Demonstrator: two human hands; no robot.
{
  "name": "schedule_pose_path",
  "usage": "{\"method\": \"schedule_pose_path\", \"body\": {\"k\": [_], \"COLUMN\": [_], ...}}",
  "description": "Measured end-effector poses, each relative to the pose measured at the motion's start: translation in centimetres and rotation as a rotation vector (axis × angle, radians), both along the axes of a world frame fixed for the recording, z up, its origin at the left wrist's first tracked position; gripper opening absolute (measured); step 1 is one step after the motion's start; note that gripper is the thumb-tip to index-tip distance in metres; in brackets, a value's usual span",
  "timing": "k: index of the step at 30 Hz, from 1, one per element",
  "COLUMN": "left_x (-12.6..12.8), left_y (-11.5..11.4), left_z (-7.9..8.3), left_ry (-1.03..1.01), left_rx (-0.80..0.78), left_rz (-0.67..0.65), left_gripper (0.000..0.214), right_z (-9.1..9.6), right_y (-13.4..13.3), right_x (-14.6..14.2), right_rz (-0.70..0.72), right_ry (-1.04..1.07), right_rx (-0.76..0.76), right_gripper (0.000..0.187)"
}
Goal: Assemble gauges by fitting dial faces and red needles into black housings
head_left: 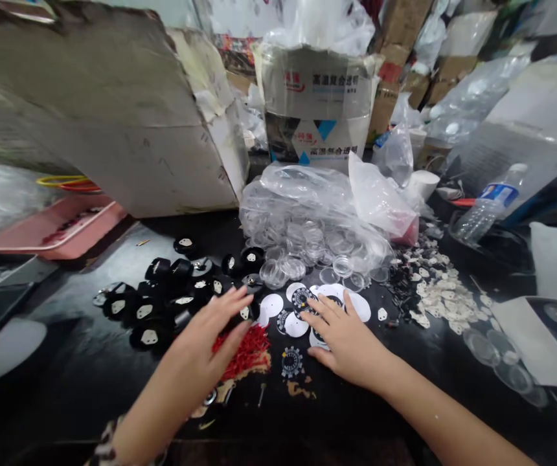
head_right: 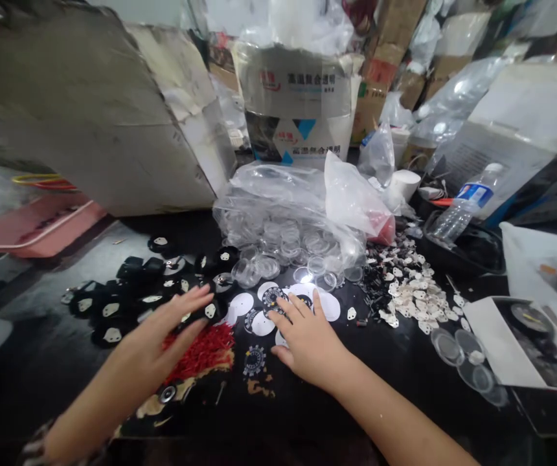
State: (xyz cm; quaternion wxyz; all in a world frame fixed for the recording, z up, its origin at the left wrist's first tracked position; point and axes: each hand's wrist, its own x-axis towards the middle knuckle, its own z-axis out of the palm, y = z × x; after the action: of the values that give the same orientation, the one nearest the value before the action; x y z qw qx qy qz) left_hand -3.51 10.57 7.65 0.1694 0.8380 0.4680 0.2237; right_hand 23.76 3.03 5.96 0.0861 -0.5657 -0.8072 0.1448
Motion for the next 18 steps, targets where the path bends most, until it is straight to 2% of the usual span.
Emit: {"method": "schedule_pose_path", "body": {"k": [2, 3, 6, 9, 12, 15, 18], "left_x": [-0.5, -0.8, -1.2, -0.1, 1.5, 2.2, 1.8], "left_y": [-2.9, -4.0, -5.5, -4.6, -2.3, -0.4, -0.6], "left_z": [-1.7, -2.5, -3.4, -3.0, -2.4, -1.8, -1.4], "left_ry": [-0.083, -0.114, -0.143, -0.044, 0.063, 0.059, -0.005], "left_rx": [0.007, 0.003, 0.014, 0.112, 0.189, 0.203, 0.213], "left_rz": [0.036, 0.096, 0.26, 0.261, 0.201, 0.155, 0.129], "left_gripper": [0.039, 0.037, 0.035, 0.038, 0.044, 0.043, 0.045], "right_z": [0.9, 1.3, 2.0, 1.7, 1.5, 1.7, 1.8], "right_y": [0.4, 0.4, 0.2, -0.4, -1.4, -2.2, -2.4], "right_x": [0.1, -0.1, -1.8, -4.4, -6.3, -6.7, -6.3], "right_rz": [-0.007, -0.018, -0.032, -0.015, -0.029, -0.084, -0.222], "right_ry": [0.025, 0.055, 0.179, 0.315, 0.428, 0.499, 0.613], "right_rx": [0.009, 0.01, 0.02, 0.015, -0.014, -0.023, -0.105], "right_gripper": [0.043, 0.037, 0.024, 0.018, 0.018, 0.018, 0.022]}}
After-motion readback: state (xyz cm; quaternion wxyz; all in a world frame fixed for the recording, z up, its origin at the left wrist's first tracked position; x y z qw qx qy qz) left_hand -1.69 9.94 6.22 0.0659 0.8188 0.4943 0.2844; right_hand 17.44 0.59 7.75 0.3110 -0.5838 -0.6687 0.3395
